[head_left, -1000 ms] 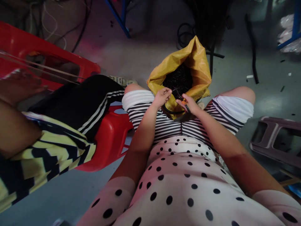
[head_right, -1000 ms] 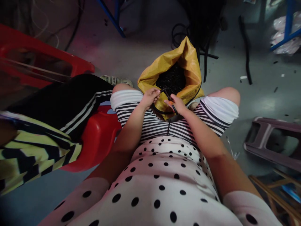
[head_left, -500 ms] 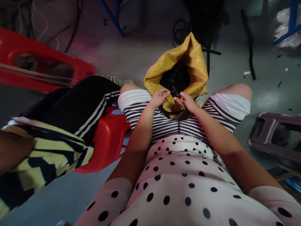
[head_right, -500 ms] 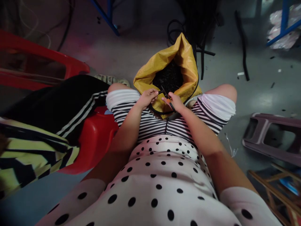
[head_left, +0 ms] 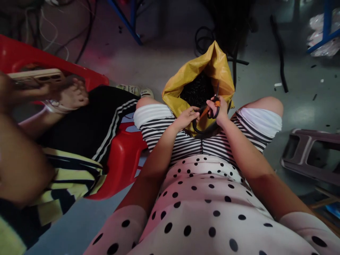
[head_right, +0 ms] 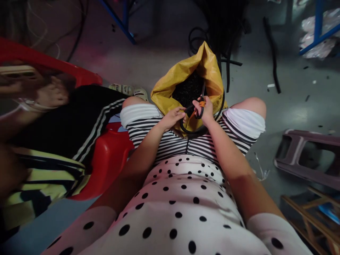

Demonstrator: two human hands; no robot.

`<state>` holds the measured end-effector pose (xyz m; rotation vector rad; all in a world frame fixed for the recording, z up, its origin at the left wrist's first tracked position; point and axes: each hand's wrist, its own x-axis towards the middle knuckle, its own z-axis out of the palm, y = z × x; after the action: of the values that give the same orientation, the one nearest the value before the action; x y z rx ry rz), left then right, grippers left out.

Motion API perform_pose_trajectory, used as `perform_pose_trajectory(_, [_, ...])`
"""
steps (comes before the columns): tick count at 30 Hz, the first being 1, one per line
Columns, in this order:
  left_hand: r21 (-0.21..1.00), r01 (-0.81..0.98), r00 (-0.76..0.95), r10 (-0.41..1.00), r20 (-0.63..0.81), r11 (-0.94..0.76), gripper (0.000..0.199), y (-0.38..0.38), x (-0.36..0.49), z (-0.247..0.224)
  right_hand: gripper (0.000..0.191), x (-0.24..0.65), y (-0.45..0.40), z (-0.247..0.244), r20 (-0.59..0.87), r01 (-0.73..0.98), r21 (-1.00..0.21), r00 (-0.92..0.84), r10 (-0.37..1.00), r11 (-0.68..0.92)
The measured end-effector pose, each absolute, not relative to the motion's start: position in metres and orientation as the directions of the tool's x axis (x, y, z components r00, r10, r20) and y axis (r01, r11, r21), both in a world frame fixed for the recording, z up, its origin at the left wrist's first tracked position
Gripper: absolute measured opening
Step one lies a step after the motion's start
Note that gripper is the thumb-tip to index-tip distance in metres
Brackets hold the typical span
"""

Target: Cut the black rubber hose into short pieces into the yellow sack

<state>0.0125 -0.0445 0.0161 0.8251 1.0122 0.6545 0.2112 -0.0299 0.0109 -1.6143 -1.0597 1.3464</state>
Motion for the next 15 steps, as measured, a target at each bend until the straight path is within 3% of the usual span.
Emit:
perform_pose_trajectory(3, [0.838,-0.252,0.126,0.875,-0.467,0.484,0.027,-0.033,0.005,0.017,0.065,0.212,-0.035,0.015,-0.405,0.122,-0.903,0.075,0.911,-0.411])
perform_pose_trajectory(5, [0.83,-0.304,0.029,0.876,-0.482,0.467,0.022,-0.026,-0.001,0.018,0.07,0.209,-0.041,0.017,-0.443,0.23,-0.875,-0.024,0.896,-0.426])
perform_pose_trajectory(9, [0.836,-0.278,0.033,0.875,-0.483,0.472,0.027,-0.022,-0.004,0.023,0.07,0.202,-0.053,0.019,-0.404,0.45,-0.844,-0.179,0.897,-0.29])
perform_pose_trajectory(15, [0.844,-0.217,0.076,0.87,-0.487,0.491,0.024,-0.027,0.001,0.026,0.066,0.202,-0.054,0.022,-0.398,0.502,-0.83,-0.224,0.89,-0.245])
